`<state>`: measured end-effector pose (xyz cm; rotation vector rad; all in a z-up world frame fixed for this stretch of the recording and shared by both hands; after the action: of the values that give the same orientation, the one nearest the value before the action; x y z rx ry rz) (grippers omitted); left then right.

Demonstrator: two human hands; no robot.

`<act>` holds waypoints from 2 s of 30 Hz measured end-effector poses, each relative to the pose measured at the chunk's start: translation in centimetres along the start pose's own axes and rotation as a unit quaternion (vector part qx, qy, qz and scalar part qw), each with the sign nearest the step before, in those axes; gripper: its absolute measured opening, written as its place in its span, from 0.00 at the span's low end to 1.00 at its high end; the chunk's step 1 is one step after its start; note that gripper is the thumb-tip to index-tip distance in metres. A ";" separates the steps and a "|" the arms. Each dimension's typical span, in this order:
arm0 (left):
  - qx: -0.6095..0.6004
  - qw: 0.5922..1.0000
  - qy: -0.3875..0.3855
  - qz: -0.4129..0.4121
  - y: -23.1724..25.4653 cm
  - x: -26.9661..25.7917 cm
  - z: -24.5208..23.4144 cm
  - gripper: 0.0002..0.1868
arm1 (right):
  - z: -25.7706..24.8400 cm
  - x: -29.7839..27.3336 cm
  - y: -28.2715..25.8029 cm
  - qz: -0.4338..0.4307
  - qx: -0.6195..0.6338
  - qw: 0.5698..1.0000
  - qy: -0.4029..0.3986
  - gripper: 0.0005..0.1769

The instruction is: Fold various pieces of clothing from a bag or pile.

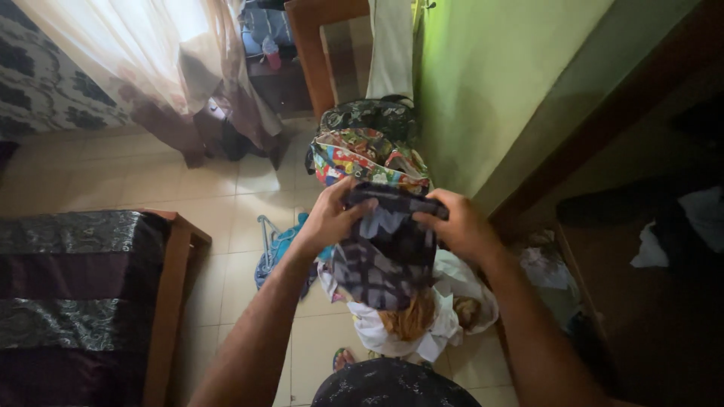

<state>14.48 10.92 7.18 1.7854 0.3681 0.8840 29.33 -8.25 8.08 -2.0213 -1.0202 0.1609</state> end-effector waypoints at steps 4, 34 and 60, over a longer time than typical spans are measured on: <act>-0.088 0.989 0.009 -0.118 -0.6 -0.1 2.1 0.13 | -0.1 0.4 4.2 0.107 0.180 0.976 0.062 0.17; -0.144 0.946 -0.012 -0.292 -3.5 -1.2 1.8 0.12 | 0.3 0.2 3.7 0.205 0.367 0.907 0.009 0.12; 0.281 0.958 -0.041 0.027 3.1 -2.6 1.5 0.31 | 4.9 -1.0 10.5 0.323 0.296 0.892 0.113 0.38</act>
<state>13.29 7.11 8.70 2.3563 0.5601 0.7862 32.84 -9.12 -3.02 -1.6730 -0.0811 0.5095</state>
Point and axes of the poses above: each hand's wrist, its own x-axis towards the middle knuckle, its own z-axis out of the palm, y = z × x, the point moved 6 cm from there along x, towards the middle knuckle, and after that the axes turned 15 degrees about y, right-handed, at the moved point
